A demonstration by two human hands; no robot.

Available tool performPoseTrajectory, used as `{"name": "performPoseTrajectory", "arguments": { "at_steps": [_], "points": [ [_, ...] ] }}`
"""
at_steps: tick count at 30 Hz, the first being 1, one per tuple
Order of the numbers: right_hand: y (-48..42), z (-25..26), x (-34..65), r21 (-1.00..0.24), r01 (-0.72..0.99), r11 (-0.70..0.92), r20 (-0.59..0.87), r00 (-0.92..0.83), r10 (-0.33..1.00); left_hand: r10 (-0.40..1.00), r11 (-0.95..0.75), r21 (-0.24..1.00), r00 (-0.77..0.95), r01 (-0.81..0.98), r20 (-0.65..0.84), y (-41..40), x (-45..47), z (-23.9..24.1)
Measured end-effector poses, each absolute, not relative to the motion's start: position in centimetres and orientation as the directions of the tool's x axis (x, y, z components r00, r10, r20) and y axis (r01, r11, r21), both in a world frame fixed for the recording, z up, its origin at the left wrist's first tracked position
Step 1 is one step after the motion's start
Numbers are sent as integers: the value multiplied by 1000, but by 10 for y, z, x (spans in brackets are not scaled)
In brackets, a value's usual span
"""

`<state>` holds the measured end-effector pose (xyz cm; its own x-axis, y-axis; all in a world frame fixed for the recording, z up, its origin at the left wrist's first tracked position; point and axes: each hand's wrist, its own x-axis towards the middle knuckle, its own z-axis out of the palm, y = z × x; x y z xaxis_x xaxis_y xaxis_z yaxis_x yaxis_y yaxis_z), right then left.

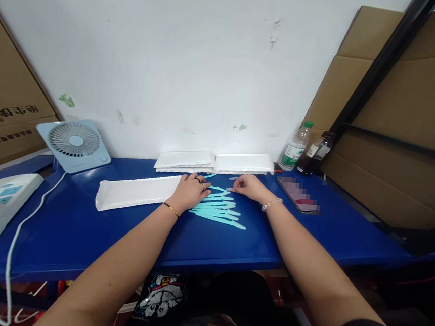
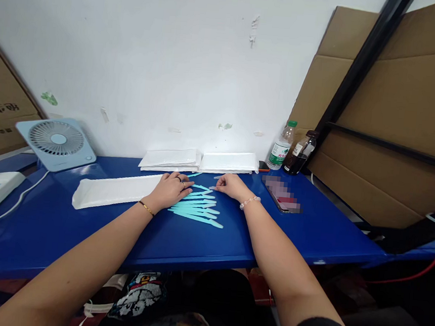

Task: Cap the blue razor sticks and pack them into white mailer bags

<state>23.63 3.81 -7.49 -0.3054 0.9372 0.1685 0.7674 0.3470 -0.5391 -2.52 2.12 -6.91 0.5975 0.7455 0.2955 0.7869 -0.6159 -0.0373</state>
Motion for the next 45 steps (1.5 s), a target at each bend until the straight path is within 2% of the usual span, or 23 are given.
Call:
{"name": "performPoseTrajectory", "arguments": {
  "at_steps": [5, 11, 20, 28, 32, 36, 39, 45],
  "points": [
    [39, -77, 238, -567, 756, 329, 146, -301, 943, 757, -630, -7, 617, 776, 217, 21, -24, -66],
    [38, -76, 243, -578, 759, 299, 101, -297, 950, 778, -606, -24, 599, 795, 189, 19, -25, -66],
    [37, -77, 233, -533, 748, 395, 169, -363, 916, 765, -627, 37, 607, 778, 218, 16, -18, -66],
    [33, -69, 246, -486, 752, 445, 152, -429, 890, 798, -591, 128, 554, 796, 236, 26, -28, -69],
    [34, -68, 249, -557, 744, 370, 112, -375, 920, 821, -568, 232, 522, 790, 233, 27, -32, -68],
    [38, -73, 244, -653, 704, 281, 58, -323, 944, 829, -557, 271, 508, 785, 234, 27, -31, -67],
    [39, -75, 241, -656, 699, 285, 84, -307, 948, 825, -564, 288, 512, 774, 238, 29, -31, -69],
    [39, -77, 237, -603, 691, 399, 177, -372, 911, 826, -563, 322, 510, 761, 239, 31, -31, -70]
  ]
}}
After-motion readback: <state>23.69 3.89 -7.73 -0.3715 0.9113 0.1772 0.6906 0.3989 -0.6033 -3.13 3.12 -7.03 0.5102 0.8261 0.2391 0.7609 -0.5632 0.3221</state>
